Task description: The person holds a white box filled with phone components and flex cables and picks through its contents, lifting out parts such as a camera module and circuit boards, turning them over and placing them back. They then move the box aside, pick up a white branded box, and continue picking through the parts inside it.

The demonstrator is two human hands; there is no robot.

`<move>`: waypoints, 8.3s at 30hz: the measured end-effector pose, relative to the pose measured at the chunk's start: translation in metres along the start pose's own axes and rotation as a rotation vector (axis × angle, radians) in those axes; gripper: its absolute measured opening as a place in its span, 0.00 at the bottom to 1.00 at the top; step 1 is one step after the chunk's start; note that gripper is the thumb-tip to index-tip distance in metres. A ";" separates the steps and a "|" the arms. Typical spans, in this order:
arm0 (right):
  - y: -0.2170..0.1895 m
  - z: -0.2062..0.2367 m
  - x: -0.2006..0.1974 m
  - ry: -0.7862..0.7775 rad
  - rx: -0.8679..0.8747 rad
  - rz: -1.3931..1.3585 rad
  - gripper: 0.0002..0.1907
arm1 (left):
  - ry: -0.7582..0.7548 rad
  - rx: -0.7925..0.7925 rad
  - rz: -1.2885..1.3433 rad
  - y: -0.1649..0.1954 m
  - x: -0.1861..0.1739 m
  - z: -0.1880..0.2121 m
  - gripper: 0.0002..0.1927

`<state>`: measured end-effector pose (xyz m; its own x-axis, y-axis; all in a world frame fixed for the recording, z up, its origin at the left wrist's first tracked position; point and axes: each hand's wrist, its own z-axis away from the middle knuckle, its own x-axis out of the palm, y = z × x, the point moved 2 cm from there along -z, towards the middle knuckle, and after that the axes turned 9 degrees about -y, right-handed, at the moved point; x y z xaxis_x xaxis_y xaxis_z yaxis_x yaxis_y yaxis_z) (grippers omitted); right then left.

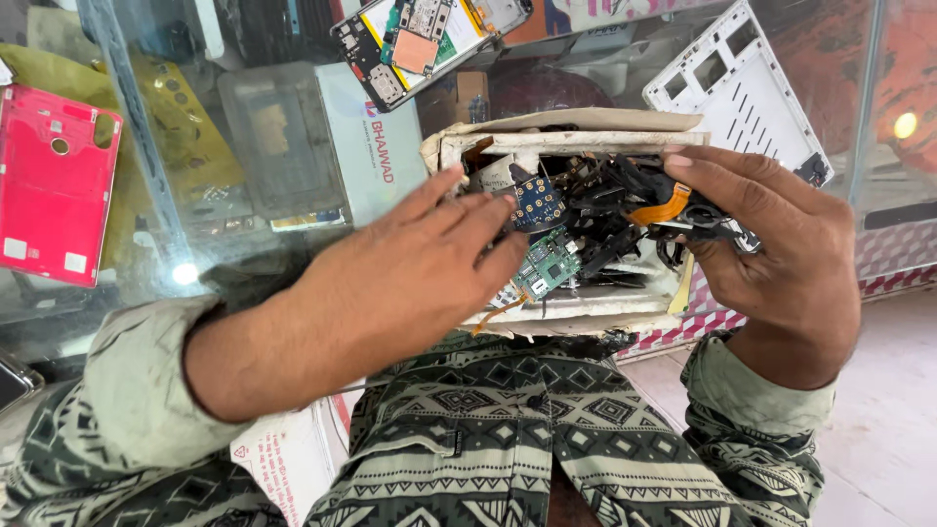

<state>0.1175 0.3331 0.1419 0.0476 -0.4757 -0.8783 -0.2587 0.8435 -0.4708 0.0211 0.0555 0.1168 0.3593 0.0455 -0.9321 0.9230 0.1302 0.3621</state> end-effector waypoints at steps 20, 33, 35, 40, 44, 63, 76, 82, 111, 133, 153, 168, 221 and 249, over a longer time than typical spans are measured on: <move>0.014 0.016 0.001 0.029 -0.043 -0.013 0.24 | 0.241 0.041 0.033 -0.001 -0.016 -0.022 0.25; -0.023 -0.009 0.005 -0.105 -0.053 0.023 0.30 | 0.131 0.070 0.460 -0.014 0.025 -0.065 0.54; -0.022 -0.012 0.005 -0.023 -0.080 0.007 0.28 | 0.159 0.078 0.432 -0.016 0.025 -0.062 0.50; -0.026 -0.009 0.018 0.072 -0.053 0.060 0.26 | 0.220 0.076 0.408 -0.017 0.022 -0.057 0.46; -0.030 -0.001 0.029 0.132 -0.073 0.126 0.23 | 0.242 0.064 0.390 -0.017 0.026 -0.056 0.39; 0.022 0.040 0.021 0.170 0.139 0.058 0.23 | 0.348 0.130 0.806 -0.047 0.027 -0.037 0.28; -0.002 -0.006 0.025 -0.258 0.071 0.417 0.41 | 0.373 0.014 1.206 -0.061 0.030 -0.037 0.13; -0.003 -0.023 0.027 -0.356 0.103 0.594 0.51 | 0.394 -0.011 1.150 -0.058 0.025 -0.039 0.13; -0.019 0.024 0.036 -0.349 0.079 0.325 0.25 | 0.462 -0.060 0.877 -0.051 0.033 -0.032 0.23; 0.016 0.021 -0.001 -0.057 0.221 0.127 0.16 | 0.489 0.033 0.788 -0.051 0.039 -0.033 0.24; -0.013 -0.016 0.046 -0.630 0.174 0.283 0.37 | 0.477 0.022 0.772 -0.051 0.037 -0.032 0.24; -0.025 -0.021 0.040 -0.604 0.102 0.294 0.19 | 0.488 0.038 0.815 -0.052 0.034 -0.032 0.25; -0.001 -0.013 0.019 -0.192 0.074 -0.036 0.20 | 0.410 0.014 0.845 -0.044 0.038 -0.033 0.23; -0.001 -0.006 0.024 -0.222 0.019 -0.052 0.19 | 0.396 -0.046 0.834 -0.041 0.033 -0.036 0.25</move>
<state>0.1126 0.3196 0.1215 0.2726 -0.4537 -0.8484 -0.2326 0.8246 -0.5157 -0.0096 0.0876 0.0707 0.8239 0.4769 -0.3062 0.3771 -0.0580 0.9244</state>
